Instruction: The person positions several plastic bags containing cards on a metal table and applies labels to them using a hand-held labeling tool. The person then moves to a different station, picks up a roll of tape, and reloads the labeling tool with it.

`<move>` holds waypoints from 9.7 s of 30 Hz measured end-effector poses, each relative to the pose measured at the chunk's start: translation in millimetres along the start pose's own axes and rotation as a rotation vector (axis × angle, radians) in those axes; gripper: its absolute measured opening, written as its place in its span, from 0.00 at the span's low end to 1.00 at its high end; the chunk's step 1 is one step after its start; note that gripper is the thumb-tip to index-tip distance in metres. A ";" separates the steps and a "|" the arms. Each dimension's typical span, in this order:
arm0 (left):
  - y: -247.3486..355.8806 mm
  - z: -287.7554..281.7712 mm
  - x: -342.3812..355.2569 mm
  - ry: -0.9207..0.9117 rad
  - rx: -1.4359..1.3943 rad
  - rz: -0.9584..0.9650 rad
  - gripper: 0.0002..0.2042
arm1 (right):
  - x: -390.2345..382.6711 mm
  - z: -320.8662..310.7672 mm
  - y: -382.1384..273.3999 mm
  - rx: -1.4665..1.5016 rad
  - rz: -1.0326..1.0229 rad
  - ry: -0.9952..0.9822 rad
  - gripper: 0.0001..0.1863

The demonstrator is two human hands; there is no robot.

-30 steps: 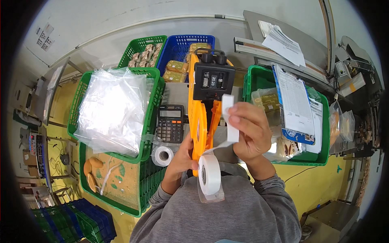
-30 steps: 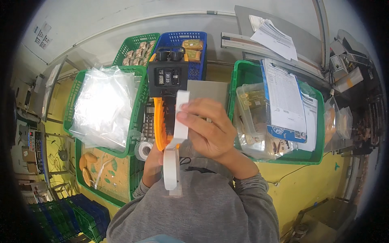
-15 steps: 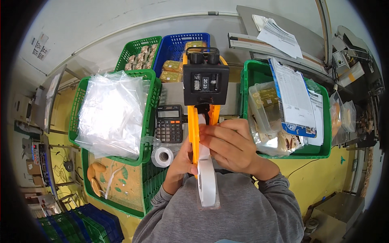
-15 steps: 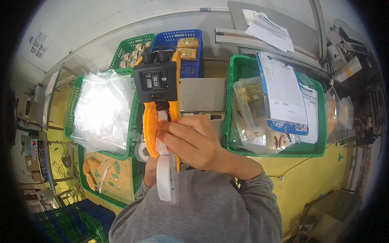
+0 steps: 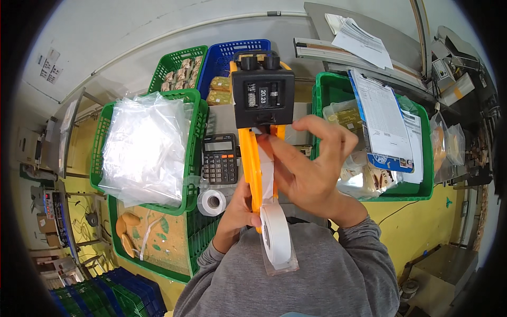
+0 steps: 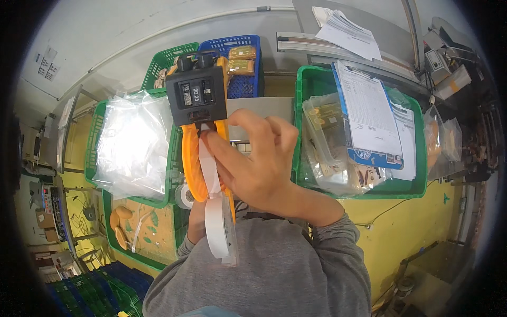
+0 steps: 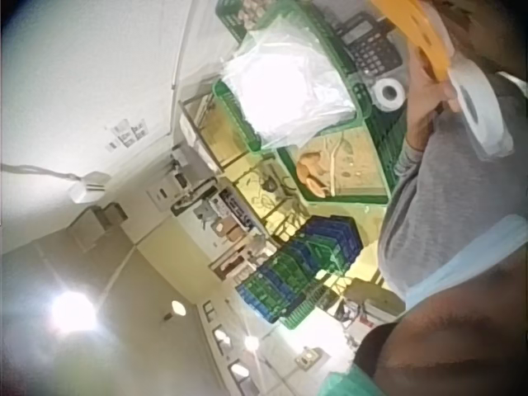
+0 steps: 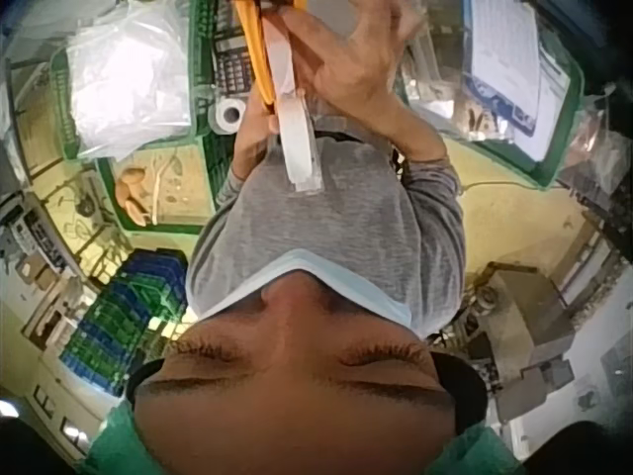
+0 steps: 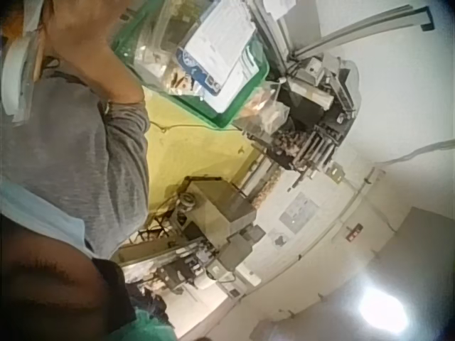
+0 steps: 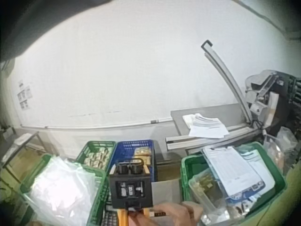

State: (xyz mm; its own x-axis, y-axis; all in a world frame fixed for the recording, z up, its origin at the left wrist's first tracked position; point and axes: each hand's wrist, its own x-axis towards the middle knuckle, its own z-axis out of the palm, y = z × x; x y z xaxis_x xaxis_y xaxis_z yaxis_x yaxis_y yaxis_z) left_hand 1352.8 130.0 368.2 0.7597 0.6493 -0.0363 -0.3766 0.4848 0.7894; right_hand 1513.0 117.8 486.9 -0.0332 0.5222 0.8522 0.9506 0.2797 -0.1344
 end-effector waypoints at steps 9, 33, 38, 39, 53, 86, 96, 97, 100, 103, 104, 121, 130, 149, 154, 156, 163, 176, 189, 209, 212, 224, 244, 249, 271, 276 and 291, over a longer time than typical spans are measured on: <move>5.5 6.6 -0.2 0.020 -0.013 -0.018 0.55 | -0.3 -11.7 -13.6 -0.009 0.080 -0.072 0.16; 10.5 11.4 0.3 0.036 0.012 -0.024 0.52 | 12.2 -20.2 -8.9 0.004 0.171 -0.248 0.23; 20.8 23.2 0.5 0.069 0.017 -0.070 0.52 | -2.3 -21.2 4.0 0.160 0.033 -0.268 0.23; 24.2 26.1 -0.6 0.084 0.023 -0.099 0.52 | -2.4 -21.9 4.4 0.138 0.018 -0.247 0.22; 3.9 11.1 3.3 0.001 0.008 0.002 0.54 | 14.3 -3.1 13.0 -0.044 -0.020 0.005 0.12; 87.5 34.6 8.8 -0.375 -0.598 0.067 0.28 | -36.7 55.1 23.7 1.341 0.815 -0.006 0.21; 41.7 24.4 25.3 -0.359 -0.698 -0.185 0.18 | -18.4 -3.5 30.9 0.475 0.152 0.101 0.20; 38.4 27.2 18.2 -0.278 -0.651 -0.169 0.17 | -11.2 -10.5 31.3 0.468 0.043 0.093 0.20; 38.9 37.8 4.5 -0.129 -0.351 -0.118 0.22 | 10.9 -29.6 24.2 0.405 -0.058 -0.080 0.18; 42.3 46.6 0.7 -0.023 0.032 -0.063 0.30 | 22.5 -44.6 22.5 0.303 -0.081 -0.246 0.20; 41.7 46.6 -1.5 0.017 0.160 -0.043 0.33 | 26.1 -46.4 20.3 0.263 -0.095 -0.268 0.20; 31.0 31.2 3.0 -0.084 0.033 0.042 0.50 | 42.5 -43.3 17.7 -0.003 -0.352 -0.217 0.17; 49.0 46.9 -0.5 0.004 -0.014 -0.115 0.52 | 30.2 -26.7 24.4 -0.004 -0.375 0.058 0.08; 50.5 48.0 2.1 -0.002 -0.025 -0.090 0.51 | 42.8 -32.8 6.3 -0.002 0.068 -0.112 0.14; 49.2 47.4 3.7 -0.008 0.019 -0.062 0.52 | 37.4 -25.5 10.6 0.010 -0.029 -0.041 0.14; 46.0 43.7 6.1 -0.040 0.063 -0.039 0.52 | 41.5 -22.8 13.9 -0.043 -0.050 -0.028 0.14; 40.3 42.3 3.3 -0.008 0.069 -0.005 0.51 | 45.5 -30.3 0.9 -0.058 0.111 -0.121 0.13; 29.7 19.3 7.8 -0.137 -0.960 -0.353 0.19 | 61.0 -21.7 10.6 -0.001 0.089 -0.157 0.11; 64.5 31.1 61.8 0.060 -0.443 0.006 0.19 | 66.1 -16.4 15.9 0.020 -0.090 -0.109 0.10; 51.5 52.5 28.3 0.312 -0.546 0.044 0.19 | 58.1 -12.4 5.4 -0.074 -0.051 -0.057 0.11; 38.5 60.7 8.5 0.422 -0.616 0.014 0.19 | 51.5 -15.6 9.5 -0.084 -0.050 -0.017 0.09; 66.9 52.3 29.2 0.116 -0.197 0.052 0.27 | 62.0 -29.5 6.7 -0.005 0.019 -0.224 0.11; 158.4 33.4 19.3 -0.505 -0.628 -0.114 0.34 | 121.4 -48.5 50.9 0.751 -0.145 0.002 0.15; 172.6 40.9 28.1 -0.601 -0.665 -0.165 0.35 | 77.0 -34.8 61.4 0.818 0.209 0.113 0.07; 138.6 71.2 20.2 -0.078 -0.171 0.126 0.40 | 60.0 -16.6 -25.3 0.584 -0.247 0.319 0.13; 122.0 75.3 14.3 0.028 -0.027 0.142 0.41 | 55.3 -22.0 -22.7 0.539 -0.254 0.261 0.14; 100.8 73.1 0.8 0.155 0.150 0.135 0.44 | 42.1 -44.1 3.7 0.491 -0.097 -0.070 0.44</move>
State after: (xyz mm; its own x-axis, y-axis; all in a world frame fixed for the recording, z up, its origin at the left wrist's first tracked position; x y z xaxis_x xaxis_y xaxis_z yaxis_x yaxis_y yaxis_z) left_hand 1354.2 136.5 492.5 0.6132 0.7899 -0.0088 -0.3773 0.3026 0.8752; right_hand 1528.7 105.3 544.6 -0.1512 0.5233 0.8386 0.6856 0.6667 -0.2924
